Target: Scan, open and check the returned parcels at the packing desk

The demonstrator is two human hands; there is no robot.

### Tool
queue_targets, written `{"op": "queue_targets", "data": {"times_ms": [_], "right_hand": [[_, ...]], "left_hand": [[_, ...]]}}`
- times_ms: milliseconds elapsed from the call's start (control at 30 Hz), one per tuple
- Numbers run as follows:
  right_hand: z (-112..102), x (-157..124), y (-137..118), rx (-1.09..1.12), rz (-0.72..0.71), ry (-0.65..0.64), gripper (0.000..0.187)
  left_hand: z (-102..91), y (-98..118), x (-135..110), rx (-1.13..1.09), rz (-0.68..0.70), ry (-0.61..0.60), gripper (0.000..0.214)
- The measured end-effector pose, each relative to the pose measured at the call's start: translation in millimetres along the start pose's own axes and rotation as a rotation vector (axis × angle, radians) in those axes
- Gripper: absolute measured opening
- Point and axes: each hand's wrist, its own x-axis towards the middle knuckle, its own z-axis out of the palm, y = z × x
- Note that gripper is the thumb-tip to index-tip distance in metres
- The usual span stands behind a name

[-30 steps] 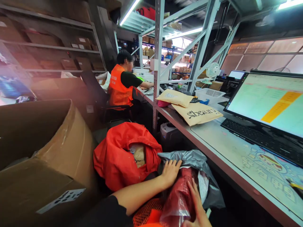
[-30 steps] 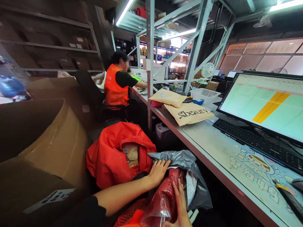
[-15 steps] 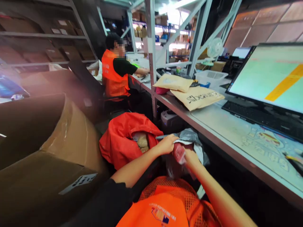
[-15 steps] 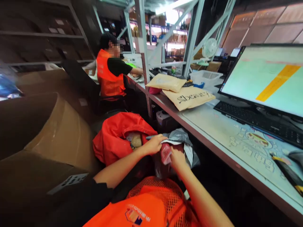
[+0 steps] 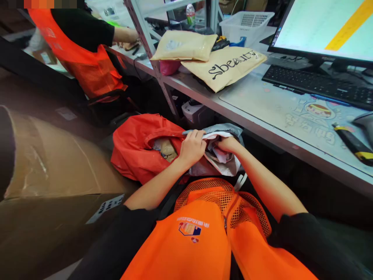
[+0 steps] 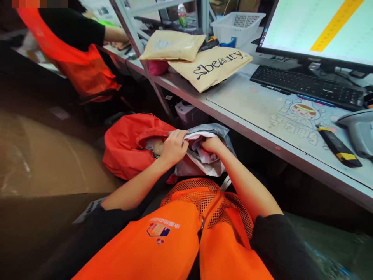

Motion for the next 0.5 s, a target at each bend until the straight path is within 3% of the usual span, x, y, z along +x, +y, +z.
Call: {"op": "queue_targets", "data": {"times_ms": [100,167,233,300,400,433,500], "right_hand": [[-5,-1,10,0.008,-0.013,-0.054,0.030],[-3,-7,15,0.027,-0.034,-0.087,0.034],[1,-11,18,0.047,-0.055,-0.125,0.038],[4,-11,18,0.070,-0.085,-0.151,0.044],[0,-1,18,0.139,-0.152,-0.163,0.061],[-2,5,17,0.168,-0.158,-0.180,0.065],[-8,16,16,0.203,-0.124,-0.236,0.070]], "left_hand": [[10.4,-13,-12,0.020,0.227,0.117,0.037],[15.6,-14,-24,0.034,0.478,0.008,0.029],[18.5,-14,-33,0.079,0.670,-0.203,0.025],[21.1,-14,-36,0.167,0.689,-0.344,0.031],[31.4,-14,-29,0.323,0.550,-0.383,0.073],[37.2,-14,-23,0.352,0.522,-0.411,0.076],[49.7,-12,-11,0.340,0.512,-0.515,0.049]]}}
